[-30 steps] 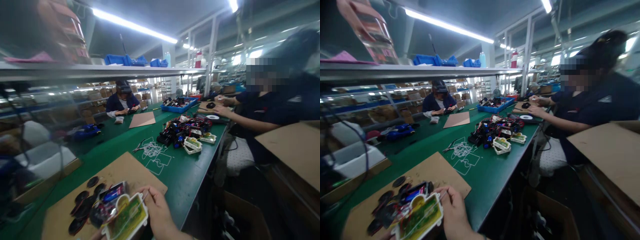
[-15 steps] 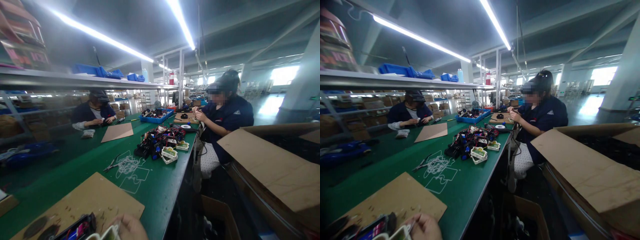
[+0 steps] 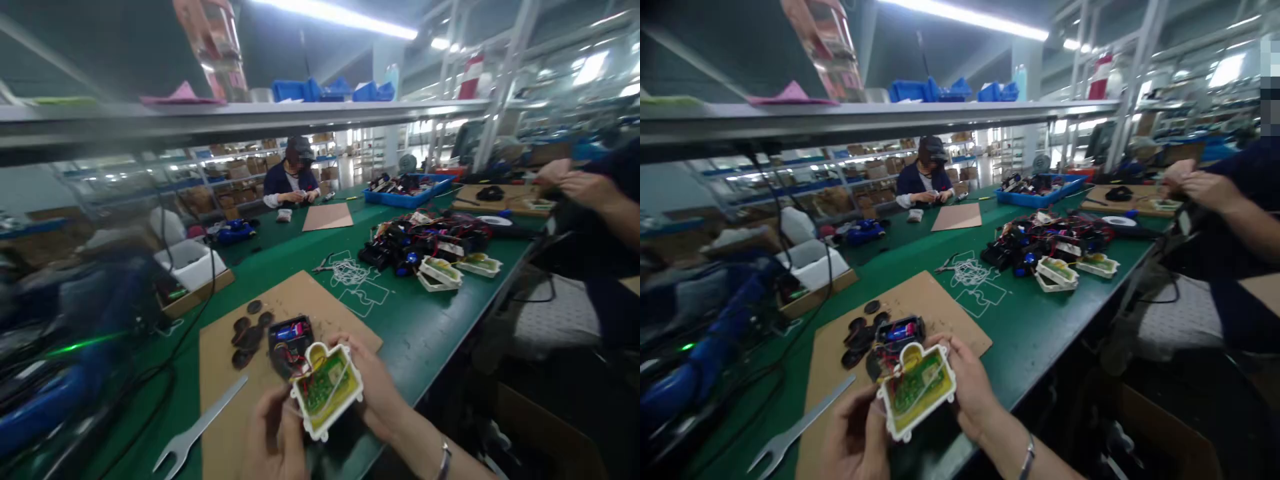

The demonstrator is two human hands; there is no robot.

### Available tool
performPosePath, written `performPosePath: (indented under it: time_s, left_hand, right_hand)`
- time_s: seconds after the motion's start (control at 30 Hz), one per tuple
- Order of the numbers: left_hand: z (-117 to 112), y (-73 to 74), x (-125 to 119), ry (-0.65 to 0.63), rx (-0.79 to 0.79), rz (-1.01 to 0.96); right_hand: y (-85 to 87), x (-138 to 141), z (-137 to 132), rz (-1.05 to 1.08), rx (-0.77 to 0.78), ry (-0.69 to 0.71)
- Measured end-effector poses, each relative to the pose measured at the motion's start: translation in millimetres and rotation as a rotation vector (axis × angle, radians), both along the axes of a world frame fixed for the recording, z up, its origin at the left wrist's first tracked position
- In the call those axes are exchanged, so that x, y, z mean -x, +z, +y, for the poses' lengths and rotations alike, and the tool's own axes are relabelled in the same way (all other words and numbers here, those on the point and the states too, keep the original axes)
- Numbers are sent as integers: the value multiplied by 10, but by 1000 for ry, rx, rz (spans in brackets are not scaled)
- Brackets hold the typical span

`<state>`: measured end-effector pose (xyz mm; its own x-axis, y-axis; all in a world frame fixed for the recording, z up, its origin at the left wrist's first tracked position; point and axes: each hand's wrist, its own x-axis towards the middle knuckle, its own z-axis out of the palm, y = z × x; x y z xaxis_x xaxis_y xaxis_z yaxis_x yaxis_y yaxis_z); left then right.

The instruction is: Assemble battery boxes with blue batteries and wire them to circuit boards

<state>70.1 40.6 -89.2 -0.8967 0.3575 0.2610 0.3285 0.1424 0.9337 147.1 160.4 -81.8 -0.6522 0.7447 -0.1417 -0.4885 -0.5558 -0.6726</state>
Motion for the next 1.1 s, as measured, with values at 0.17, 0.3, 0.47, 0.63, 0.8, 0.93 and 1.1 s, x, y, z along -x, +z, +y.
performPosePath:
  time_s: [0.17, 0.3, 0.47, 0.63, 0.8, 0.93, 1.1]
  left_hand:
    - [60, 35, 34, -168, -164, -262]
    - [14, 52, 51, -227, -173, -366]
    - [-32, 92, 11, -269, -19, -285]
    - [-129, 113, -10, -210, 177, -70]
    - [-350, 128, 28, -347, 263, 88]
    - [-509, 139, 65, -379, 303, 123]
    - [-436, 190, 164, -249, 272, 104]
  right_hand:
    - [-4, -31, 126, -123, -220, 67]
    - [5, -119, 215, -207, -412, 124]
    - [49, -208, 285, -412, -715, 247]
    - [102, -292, 335, -440, -1044, 343]
    - [173, -428, 352, -382, -1234, 499]
    - [187, -442, 303, -363, -1226, 506]
    - [202, -233, 270, -417, -1181, 329]
